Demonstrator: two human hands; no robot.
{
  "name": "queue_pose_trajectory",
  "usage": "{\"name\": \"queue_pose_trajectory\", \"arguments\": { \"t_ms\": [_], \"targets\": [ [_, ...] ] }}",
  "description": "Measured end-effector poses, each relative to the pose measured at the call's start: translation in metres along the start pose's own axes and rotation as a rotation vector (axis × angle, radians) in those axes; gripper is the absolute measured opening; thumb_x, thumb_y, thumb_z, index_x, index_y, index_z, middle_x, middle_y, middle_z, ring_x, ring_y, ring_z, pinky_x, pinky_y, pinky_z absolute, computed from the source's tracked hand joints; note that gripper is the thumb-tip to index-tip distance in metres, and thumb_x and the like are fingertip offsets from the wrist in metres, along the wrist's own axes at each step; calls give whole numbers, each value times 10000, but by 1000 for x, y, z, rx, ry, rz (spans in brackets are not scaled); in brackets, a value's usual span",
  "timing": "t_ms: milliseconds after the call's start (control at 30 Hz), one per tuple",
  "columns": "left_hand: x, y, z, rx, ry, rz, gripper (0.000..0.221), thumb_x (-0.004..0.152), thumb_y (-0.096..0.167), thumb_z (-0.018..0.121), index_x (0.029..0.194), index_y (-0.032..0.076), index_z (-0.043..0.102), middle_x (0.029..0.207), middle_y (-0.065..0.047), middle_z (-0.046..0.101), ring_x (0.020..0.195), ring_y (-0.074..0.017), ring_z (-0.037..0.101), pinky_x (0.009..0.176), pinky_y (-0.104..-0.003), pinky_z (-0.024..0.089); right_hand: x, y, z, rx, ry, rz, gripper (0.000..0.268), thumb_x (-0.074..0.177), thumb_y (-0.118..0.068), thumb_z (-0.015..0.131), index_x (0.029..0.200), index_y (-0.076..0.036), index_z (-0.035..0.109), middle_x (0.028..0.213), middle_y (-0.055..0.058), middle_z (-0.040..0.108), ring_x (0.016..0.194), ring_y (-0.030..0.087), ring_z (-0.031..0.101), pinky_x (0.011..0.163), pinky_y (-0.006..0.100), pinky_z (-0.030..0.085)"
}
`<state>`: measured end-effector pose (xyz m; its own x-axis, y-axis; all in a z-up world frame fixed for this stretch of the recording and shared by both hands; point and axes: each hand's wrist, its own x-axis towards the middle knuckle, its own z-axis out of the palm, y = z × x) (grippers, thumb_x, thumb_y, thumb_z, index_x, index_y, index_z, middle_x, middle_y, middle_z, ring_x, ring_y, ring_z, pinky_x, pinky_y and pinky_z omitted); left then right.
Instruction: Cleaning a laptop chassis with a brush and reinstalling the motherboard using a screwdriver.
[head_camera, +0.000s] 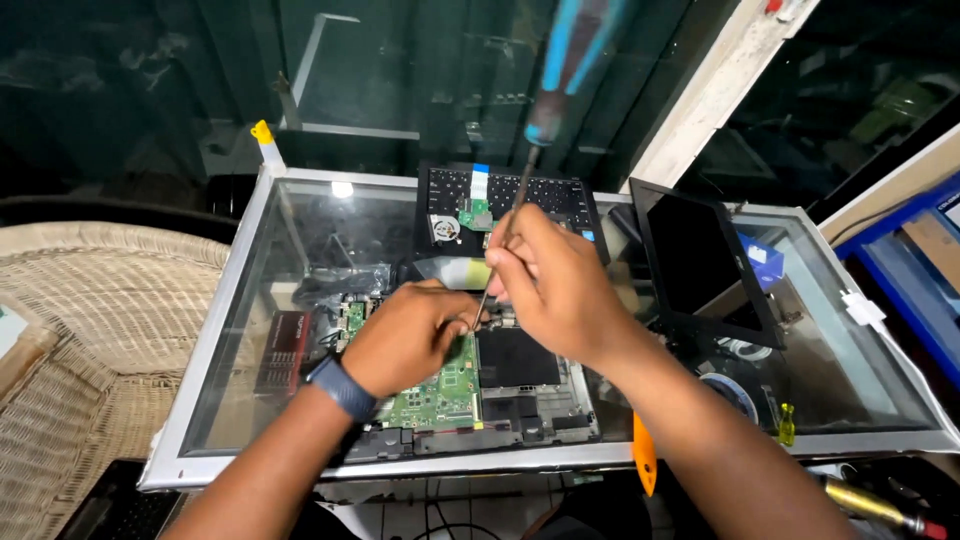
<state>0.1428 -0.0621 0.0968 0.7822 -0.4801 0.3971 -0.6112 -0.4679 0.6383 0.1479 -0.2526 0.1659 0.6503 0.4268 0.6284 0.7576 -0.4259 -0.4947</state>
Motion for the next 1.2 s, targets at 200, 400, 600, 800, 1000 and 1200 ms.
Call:
{"name": "queue_pose_trajectory", "arguments": {
  "t_ms": [200, 400, 600, 800, 1000, 1200],
  "targets": [
    [2, -23, 6, 80, -120, -65, 120, 903, 48, 641, 811, 98, 701, 810, -99, 784, 898, -391, 702, 824, -493, 542, 1, 21, 12, 42, -67, 31, 84, 1012, -36, 570, 956, 13, 610, 615, 129, 708, 547, 230, 727, 547, 320, 584],
    [2, -21, 3, 19, -118, -89, 110, 902, 30, 629, 815, 56, 691, 829, -151, 782, 889, -422, 700, 794, -498, 557, 1, 19, 15, 36, -104, 77, 95, 1021, -70, 559, 972, -13, 618, 647, 128, 728, 588, 239, 749, 562, 320, 593],
    [2, -24, 4, -17, -97, -92, 129, 903, 26, 630, 861, 88, 735, 852, -122, 793, 894, -404, 701, 816, -478, 559, 0, 20, 14, 36, -110, 97, 107, 1025, -71, 555, 984, 4, 619, 657, 148, 726, 602, 250, 753, 567, 325, 595],
    [3, -24, 4, -14, -93, -79, 144, 909, 30, 626, 869, 105, 741, 851, -108, 796, 901, -399, 704, 824, -480, 555, 0, 21, 13, 22, -104, 69, 108, 1022, -59, 549, 984, 10, 623, 650, 145, 720, 591, 245, 744, 547, 320, 591],
    [2, -29, 8, -21, -95, -89, 137, 918, 65, 641, 910, 125, 764, 862, -99, 801, 912, -396, 705, 845, -473, 541, -1, 24, 14, 13, -121, 61, 102, 1023, -63, 552, 987, 7, 617, 646, 135, 718, 591, 240, 744, 536, 319, 585],
    [1, -29, 8, -34, -90, -96, 149, 926, 62, 640, 926, 126, 775, 868, -107, 804, 914, -390, 708, 851, -468, 536, 2, 17, 12, 45, -139, 55, 94, 1018, -37, 533, 984, 8, 609, 655, 150, 716, 586, 260, 742, 524, 329, 582]
  ]
}}
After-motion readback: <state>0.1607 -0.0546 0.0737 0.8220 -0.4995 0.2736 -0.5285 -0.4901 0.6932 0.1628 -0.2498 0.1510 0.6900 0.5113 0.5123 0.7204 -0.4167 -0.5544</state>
